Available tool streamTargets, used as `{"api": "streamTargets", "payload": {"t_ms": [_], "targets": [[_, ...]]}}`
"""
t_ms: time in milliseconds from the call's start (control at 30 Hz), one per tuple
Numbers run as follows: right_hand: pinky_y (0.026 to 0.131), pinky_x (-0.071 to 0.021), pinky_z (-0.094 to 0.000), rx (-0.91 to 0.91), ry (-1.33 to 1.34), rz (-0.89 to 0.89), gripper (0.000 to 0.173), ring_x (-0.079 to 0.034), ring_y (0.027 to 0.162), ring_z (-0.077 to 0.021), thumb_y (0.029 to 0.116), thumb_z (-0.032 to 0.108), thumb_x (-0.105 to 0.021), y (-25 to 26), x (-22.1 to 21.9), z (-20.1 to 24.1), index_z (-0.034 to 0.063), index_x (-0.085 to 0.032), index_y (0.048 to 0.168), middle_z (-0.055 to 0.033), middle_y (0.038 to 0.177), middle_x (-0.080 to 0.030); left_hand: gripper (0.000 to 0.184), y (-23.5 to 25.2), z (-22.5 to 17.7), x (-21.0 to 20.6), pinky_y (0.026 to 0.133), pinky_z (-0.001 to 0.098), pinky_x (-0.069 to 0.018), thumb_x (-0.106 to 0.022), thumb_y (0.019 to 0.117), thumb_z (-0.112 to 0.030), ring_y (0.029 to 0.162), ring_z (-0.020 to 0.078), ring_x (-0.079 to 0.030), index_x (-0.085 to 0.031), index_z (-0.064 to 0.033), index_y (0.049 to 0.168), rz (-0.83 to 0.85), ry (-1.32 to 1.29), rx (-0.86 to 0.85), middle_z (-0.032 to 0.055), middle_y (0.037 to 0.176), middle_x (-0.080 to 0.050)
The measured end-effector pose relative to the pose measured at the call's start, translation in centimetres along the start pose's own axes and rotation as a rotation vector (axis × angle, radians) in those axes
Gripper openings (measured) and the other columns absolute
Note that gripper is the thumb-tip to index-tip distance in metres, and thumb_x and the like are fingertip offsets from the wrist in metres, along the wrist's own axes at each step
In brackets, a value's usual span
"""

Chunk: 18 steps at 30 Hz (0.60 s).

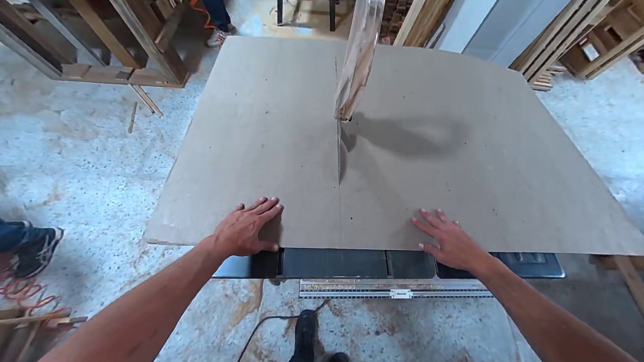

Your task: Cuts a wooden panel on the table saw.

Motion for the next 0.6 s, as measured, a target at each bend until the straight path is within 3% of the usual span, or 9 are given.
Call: {"api": "streamTargets", "payload": {"t_ms": [400,600], "targets": [[0.114,-0.0277,-0.0734,0.018,0.008,-0.025,0.062,-0.022,0.155,-0.04,0.0997,0.05,-0.058,3.5,1.6,-1.0,0.0342,-0.042,0.158,-0.0011,0.169,-0.029,0.103,3.0,1.4,1.8,0.118,0.0609,-0.0318,-0.072,0.0798,-0.072,0.156,0.0241,-0.025,-0.033,-0.0241,0.162,-0.059,0.006,-0.032,-0.0021,0.17,-0.026],[0.114,-0.0268,-0.0733,-0.007,0.025,0.0,0.062,-0.02,0.156,-0.0402,0.0998,0.049,-0.058,5.5,2.3,-1.7,0.0365,-0.041,0.158,0.0003,0.17,-0.027,0.102,4.9,2.5,2.5,0.119,0.0614,-0.0293,-0.072,0.0814,-0.07,0.157,0.0249,-0.022,-0.031,-0.0239,0.163,-0.028,-0.026,-0.03,-0.0014,0.171,-0.024]]}}
Point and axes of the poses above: each hand's wrist, its own y-axis towards the middle knuckle, its own x-axis out of the back of the hand, z = x × y, the point moved 8 cm from there along y, towards the middle knuckle
